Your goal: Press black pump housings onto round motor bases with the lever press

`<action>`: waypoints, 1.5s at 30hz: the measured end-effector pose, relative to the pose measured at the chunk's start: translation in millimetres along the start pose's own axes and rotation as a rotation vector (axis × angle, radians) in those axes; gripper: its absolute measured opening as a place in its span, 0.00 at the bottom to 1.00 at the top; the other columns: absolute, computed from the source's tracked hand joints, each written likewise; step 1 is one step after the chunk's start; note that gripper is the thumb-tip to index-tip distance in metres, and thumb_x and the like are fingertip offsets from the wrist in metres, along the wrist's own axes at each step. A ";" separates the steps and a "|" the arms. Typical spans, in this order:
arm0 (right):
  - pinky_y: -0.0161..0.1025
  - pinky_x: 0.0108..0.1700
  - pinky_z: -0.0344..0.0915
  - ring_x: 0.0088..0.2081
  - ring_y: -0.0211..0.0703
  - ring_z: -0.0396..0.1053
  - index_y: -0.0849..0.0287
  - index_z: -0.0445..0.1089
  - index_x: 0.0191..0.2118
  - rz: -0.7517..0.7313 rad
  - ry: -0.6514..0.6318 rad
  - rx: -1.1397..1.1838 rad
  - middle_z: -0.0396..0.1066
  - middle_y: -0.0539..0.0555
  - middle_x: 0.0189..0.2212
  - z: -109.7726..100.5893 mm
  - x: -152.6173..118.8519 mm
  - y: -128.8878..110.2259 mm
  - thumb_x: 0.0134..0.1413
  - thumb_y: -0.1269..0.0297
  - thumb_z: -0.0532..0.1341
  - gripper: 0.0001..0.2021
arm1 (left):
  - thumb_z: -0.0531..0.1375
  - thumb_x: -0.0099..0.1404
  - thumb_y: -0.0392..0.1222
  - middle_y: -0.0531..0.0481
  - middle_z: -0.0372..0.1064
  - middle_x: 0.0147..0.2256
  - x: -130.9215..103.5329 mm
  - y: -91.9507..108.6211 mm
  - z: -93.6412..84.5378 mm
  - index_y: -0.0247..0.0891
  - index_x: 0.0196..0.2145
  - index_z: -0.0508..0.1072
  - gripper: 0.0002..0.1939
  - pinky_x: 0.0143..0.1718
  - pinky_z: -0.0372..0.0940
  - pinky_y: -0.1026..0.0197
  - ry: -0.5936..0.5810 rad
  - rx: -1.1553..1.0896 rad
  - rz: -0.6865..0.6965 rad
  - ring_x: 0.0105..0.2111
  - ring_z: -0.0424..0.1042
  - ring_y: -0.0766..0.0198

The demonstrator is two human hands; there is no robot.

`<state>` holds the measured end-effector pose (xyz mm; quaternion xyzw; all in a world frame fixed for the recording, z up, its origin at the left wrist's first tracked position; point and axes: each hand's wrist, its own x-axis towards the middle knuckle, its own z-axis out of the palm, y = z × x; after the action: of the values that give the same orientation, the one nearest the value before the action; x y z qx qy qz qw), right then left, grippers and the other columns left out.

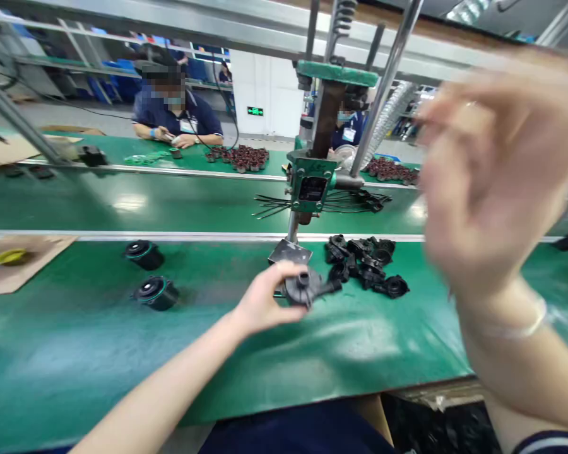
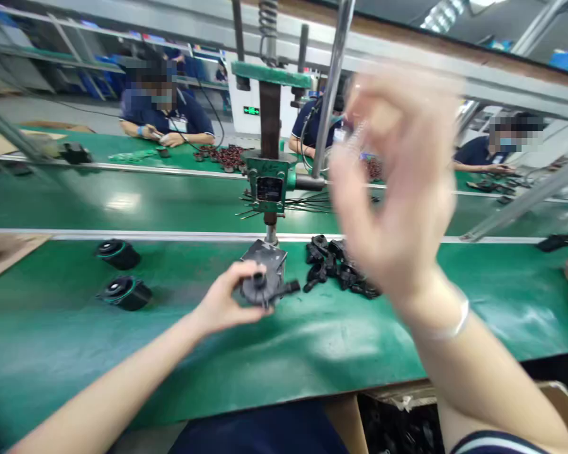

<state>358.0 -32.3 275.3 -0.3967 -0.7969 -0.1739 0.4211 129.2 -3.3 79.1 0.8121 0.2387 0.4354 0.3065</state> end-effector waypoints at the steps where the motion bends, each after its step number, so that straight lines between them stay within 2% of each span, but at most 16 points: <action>1: 0.37 0.60 0.65 0.59 0.35 0.60 0.62 0.59 0.55 -0.054 -0.029 -0.046 0.60 0.56 0.53 8.0 -41.7 -12.6 0.58 0.65 0.54 0.20 | 0.69 0.52 0.37 0.47 0.69 0.49 -17.3 1.0 15.5 0.43 0.51 0.66 0.30 0.52 0.65 0.56 -0.040 -0.015 0.031 0.50 0.70 0.56; 3: 0.43 0.59 0.66 0.60 0.40 0.59 0.57 0.64 0.52 -0.131 -0.291 -0.106 0.62 0.55 0.53 30.0 -125.5 -34.3 0.53 0.65 0.59 0.19 | 0.69 0.53 0.36 0.47 0.68 0.49 -45.2 -3.6 52.7 0.44 0.51 0.65 0.29 0.51 0.67 0.55 -0.109 -0.011 -0.014 0.49 0.70 0.56; 6: 0.51 0.59 0.62 0.62 0.47 0.57 0.53 0.66 0.53 0.042 -0.410 -0.231 0.60 0.55 0.56 58.7 -224.3 -47.9 0.54 0.63 0.59 0.19 | 0.67 0.56 0.37 0.45 0.68 0.47 -58.5 -16.6 114.6 0.42 0.52 0.63 0.28 0.49 0.69 0.51 -0.047 0.009 -0.139 0.48 0.70 0.55; 9: 0.53 0.60 0.60 0.64 0.51 0.54 0.52 0.66 0.54 0.208 -0.318 -0.363 0.59 0.55 0.57 67.2 -276.4 -39.2 0.54 0.66 0.60 0.19 | 0.65 0.59 0.36 0.43 0.66 0.47 -45.1 -21.0 167.1 0.40 0.53 0.61 0.26 0.52 0.68 0.48 -0.019 -0.032 -0.165 0.49 0.69 0.54; 12: 0.49 0.58 0.61 0.62 0.51 0.56 0.51 0.67 0.51 0.267 -0.223 -0.426 0.61 0.56 0.54 62.1 -297.3 -16.7 0.52 0.66 0.63 0.19 | 0.64 0.58 0.35 0.41 0.63 0.50 -27.9 -12.7 192.0 0.39 0.57 0.56 0.32 0.54 0.67 0.48 -0.155 -0.046 -0.124 0.53 0.67 0.52; 15: 0.45 0.56 0.63 0.58 0.48 0.60 0.51 0.68 0.50 0.256 -0.182 -0.488 0.63 0.57 0.49 52.0 -306.7 9.8 0.50 0.64 0.64 0.19 | 0.67 0.56 0.41 0.30 0.49 0.61 -18.0 3.0 170.2 0.37 0.63 0.44 0.46 0.59 0.61 0.43 -0.324 0.045 0.073 0.64 0.52 0.42; 18: 0.42 0.55 0.63 0.54 0.45 0.62 0.53 0.70 0.50 0.240 -0.182 -0.595 0.64 0.57 0.46 35.9 -318.7 41.8 0.49 0.61 0.65 0.20 | 0.65 0.61 0.45 0.36 0.45 0.64 -4.8 10.4 101.0 0.47 0.63 0.46 0.40 0.64 0.46 0.33 -0.338 0.282 0.279 0.67 0.43 0.42; 20: 0.42 0.54 0.63 0.53 0.44 0.62 0.54 0.71 0.49 0.247 -0.176 -0.714 0.64 0.59 0.45 20.3 -331.9 72.0 0.49 0.57 0.65 0.20 | 0.66 0.58 0.44 0.37 0.48 0.64 15.7 2.9 45.9 0.45 0.62 0.50 0.40 0.64 0.40 0.30 -0.296 0.494 0.127 0.67 0.43 0.41; 23: 0.41 0.52 0.61 0.50 0.44 0.63 0.59 0.74 0.48 0.277 -0.163 -0.921 0.64 0.62 0.43 -9.6 -353.7 131.4 0.51 0.52 0.62 0.21 | 0.69 0.54 0.43 0.37 0.52 0.63 57.9 -21.4 -12.1 0.39 0.61 0.55 0.41 0.65 0.48 0.37 -0.454 0.610 -0.034 0.66 0.45 0.41; 26: 0.39 0.44 0.58 0.45 0.41 0.63 0.61 0.75 0.45 0.298 -0.172 -1.059 0.65 0.63 0.40 -41.7 -358.4 184.0 0.53 0.49 0.59 0.22 | 0.70 0.50 0.43 0.39 0.63 0.56 87.1 -41.7 -24.6 0.37 0.58 0.60 0.40 0.58 0.61 0.47 -0.678 0.601 -0.090 0.57 0.62 0.45; 30: 0.41 0.46 0.59 0.51 0.49 0.61 0.67 0.70 0.51 0.402 -0.114 -1.063 0.64 0.68 0.46 -55.5 -321.3 190.7 0.57 0.54 0.56 0.23 | 0.69 0.48 0.48 0.40 0.68 0.50 92.8 -48.4 -10.0 0.36 0.54 0.65 0.36 0.49 0.66 0.48 -0.623 0.726 -0.204 0.50 0.68 0.44; 32: 0.40 0.52 0.61 0.53 0.46 0.61 0.69 0.67 0.53 0.405 -0.112 -0.982 0.64 0.67 0.48 -33.0 -293.6 169.1 0.58 0.56 0.55 0.24 | 0.68 0.48 0.48 0.40 0.68 0.50 90.5 -47.6 -6.0 0.36 0.53 0.66 0.35 0.47 0.67 0.49 -0.578 0.760 -0.251 0.49 0.68 0.44; 35: 0.32 0.56 0.61 0.52 0.35 0.63 0.60 0.67 0.52 0.220 -0.264 -0.709 0.65 0.56 0.50 30.8 -255.6 125.1 0.58 0.58 0.55 0.18 | 0.69 0.47 0.49 0.41 0.69 0.49 88.7 -42.5 -4.9 0.37 0.52 0.66 0.36 0.47 0.67 0.50 -0.569 0.763 -0.266 0.49 0.68 0.45; 40: 0.30 0.35 0.51 0.31 0.29 0.59 0.57 0.71 0.47 0.128 -0.357 -0.614 0.64 0.55 0.32 128.1 -217.5 65.4 0.56 0.48 0.57 0.21 | 0.72 0.44 0.52 0.42 0.69 0.50 83.8 -37.2 -1.5 0.38 0.53 0.65 0.40 0.50 0.67 0.51 -0.535 0.715 -0.278 0.50 0.67 0.46; 43: 0.29 0.29 0.39 0.23 0.24 0.46 0.58 0.72 0.39 0.202 -0.383 -0.654 0.59 0.53 0.26 155.5 -215.7 57.3 0.56 0.47 0.55 0.19 | 0.73 0.43 0.56 0.36 0.62 0.56 67.5 -30.7 -1.6 0.35 0.59 0.59 0.50 0.57 0.62 0.45 -0.411 0.710 -0.239 0.57 0.61 0.43; 45: 0.27 0.27 0.40 0.23 0.23 0.44 0.58 0.72 0.40 0.189 -0.380 -0.613 0.60 0.54 0.29 160.3 -224.2 61.7 0.58 0.52 0.53 0.17 | 0.71 0.46 0.59 0.33 0.53 0.62 46.6 -19.9 -7.7 0.36 0.63 0.53 0.54 0.62 0.54 0.39 -0.345 0.692 -0.172 0.63 0.51 0.41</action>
<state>394.7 -4.6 -3.4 -0.6016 -0.7315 -0.2882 0.1416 143.8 43.3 94.5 0.9057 0.3835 0.1592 0.0859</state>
